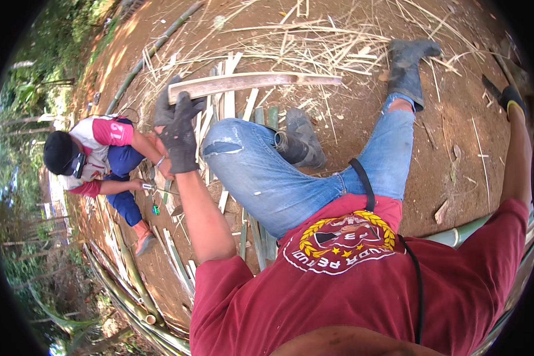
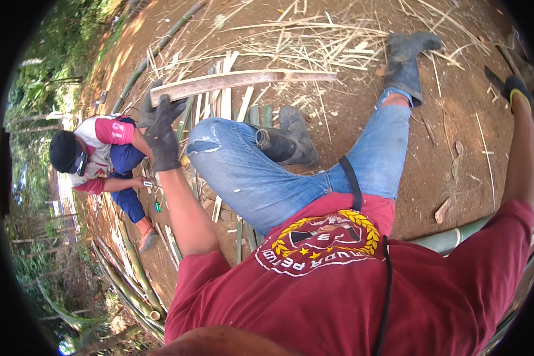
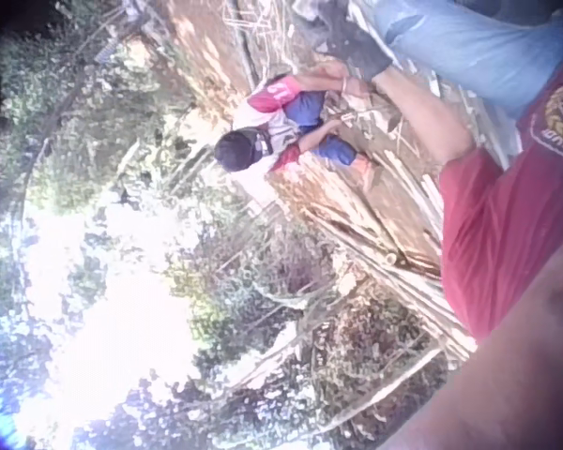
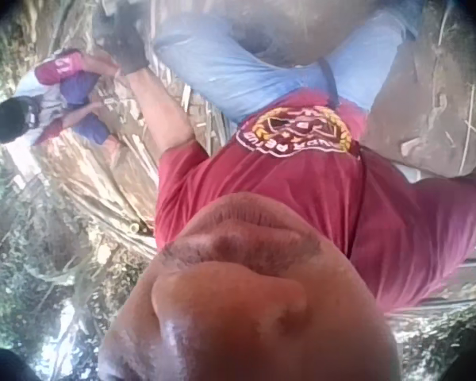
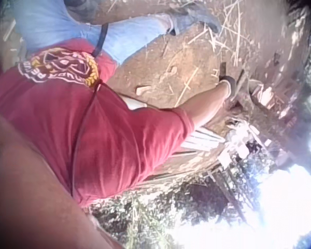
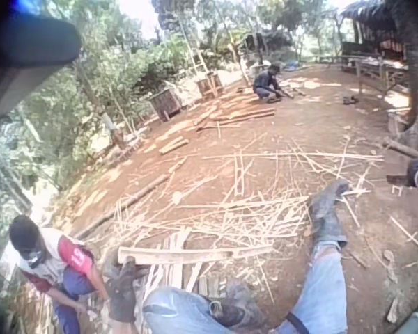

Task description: The person sits on the ground and uses a large knife to split long bamboo poles into thin strips. They hold the bamboo with one hand and strike it with the knife in the other, creating a pile of processed bamboo slats.

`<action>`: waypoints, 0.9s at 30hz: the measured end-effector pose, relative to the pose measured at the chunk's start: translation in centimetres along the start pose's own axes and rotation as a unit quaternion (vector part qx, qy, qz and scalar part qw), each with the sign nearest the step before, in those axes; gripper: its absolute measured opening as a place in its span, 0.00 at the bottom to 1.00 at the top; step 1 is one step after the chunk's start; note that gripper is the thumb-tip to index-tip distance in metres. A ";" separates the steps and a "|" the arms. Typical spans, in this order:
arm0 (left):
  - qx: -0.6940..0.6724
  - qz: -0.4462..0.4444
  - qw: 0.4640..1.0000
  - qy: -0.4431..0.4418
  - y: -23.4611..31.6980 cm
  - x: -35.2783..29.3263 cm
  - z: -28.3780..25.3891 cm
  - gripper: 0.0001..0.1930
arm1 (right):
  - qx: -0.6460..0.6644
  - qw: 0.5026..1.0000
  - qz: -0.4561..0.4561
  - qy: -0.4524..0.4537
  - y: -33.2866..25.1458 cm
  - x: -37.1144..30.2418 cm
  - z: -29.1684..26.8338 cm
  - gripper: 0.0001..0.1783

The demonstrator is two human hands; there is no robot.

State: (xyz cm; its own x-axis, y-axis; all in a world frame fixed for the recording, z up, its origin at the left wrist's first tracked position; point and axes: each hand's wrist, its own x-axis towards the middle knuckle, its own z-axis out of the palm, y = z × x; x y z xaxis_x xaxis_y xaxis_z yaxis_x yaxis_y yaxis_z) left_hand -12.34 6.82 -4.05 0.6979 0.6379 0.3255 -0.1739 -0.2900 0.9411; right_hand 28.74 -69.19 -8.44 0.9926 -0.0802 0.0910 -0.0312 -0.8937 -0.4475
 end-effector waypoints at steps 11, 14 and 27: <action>0.053 0.052 0.997 -0.028 -2.3 2.3 -1.9 0.20 | 0.529 0.748 0.398 -0.037 21.3 -23.5 9.1 0.23; 0.046 0.063 0.993 -0.087 -4.1 3.1 -4.6 0.22 | 0.603 0.711 0.360 0.009 12.3 -22.9 13.5 0.26; 0.625 0.320 0.710 -0.045 -5.2 1.6 -5.3 0.23 | 0.705 0.610 0.192 -0.307 -32.4 -21.7 37.7 0.21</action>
State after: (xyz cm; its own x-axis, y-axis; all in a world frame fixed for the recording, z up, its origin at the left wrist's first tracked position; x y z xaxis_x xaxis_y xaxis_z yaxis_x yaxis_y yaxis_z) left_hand -14.00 13.15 -7.95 0.8046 0.0575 0.5910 0.2383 -0.9429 -0.2327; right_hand 12.60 -21.81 -29.49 0.8135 0.4036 -0.4187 -0.5739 0.4405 -0.6904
